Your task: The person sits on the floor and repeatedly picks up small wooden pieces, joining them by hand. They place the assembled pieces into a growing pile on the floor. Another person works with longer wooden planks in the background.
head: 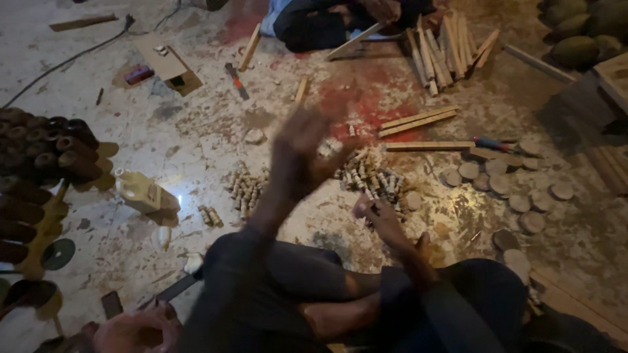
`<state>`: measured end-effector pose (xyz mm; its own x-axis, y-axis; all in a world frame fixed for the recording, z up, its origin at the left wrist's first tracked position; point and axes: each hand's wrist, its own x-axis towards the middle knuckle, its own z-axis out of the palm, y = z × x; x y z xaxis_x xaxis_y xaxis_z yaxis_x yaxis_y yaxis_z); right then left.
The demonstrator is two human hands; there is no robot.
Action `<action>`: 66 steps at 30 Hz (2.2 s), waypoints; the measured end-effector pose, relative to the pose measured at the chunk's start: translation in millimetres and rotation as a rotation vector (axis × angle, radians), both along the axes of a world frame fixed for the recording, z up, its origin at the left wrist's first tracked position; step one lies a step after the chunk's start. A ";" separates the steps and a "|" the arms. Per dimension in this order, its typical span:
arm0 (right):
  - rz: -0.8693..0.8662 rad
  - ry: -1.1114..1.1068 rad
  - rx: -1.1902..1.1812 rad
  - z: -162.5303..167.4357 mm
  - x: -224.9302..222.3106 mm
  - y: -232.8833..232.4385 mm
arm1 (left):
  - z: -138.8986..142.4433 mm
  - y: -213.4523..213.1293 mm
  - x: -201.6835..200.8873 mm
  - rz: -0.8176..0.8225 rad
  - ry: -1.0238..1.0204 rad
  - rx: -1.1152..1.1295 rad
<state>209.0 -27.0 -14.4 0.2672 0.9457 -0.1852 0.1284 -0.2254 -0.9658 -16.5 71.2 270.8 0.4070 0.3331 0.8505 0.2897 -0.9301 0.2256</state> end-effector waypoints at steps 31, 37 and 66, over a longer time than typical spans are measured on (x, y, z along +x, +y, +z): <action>0.118 0.167 0.070 -14.3 -15.5 3.1 | -248.9 -72.1 34.1 -0.094 0.171 -0.831; 0.200 -0.199 0.304 -13.4 -14.9 -3.3 | -229.5 -75.8 29.5 -0.094 0.088 -0.924; 0.339 -0.381 0.193 -5.4 -19.2 -7.1 | -228.6 -69.3 22.3 -0.099 0.080 -0.910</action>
<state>189.7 -34.1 -19.8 -0.0441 0.9977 0.0507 0.5121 0.0662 -0.8564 5.8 1.9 42.3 0.5162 0.8206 0.2452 0.2645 -0.4251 0.8657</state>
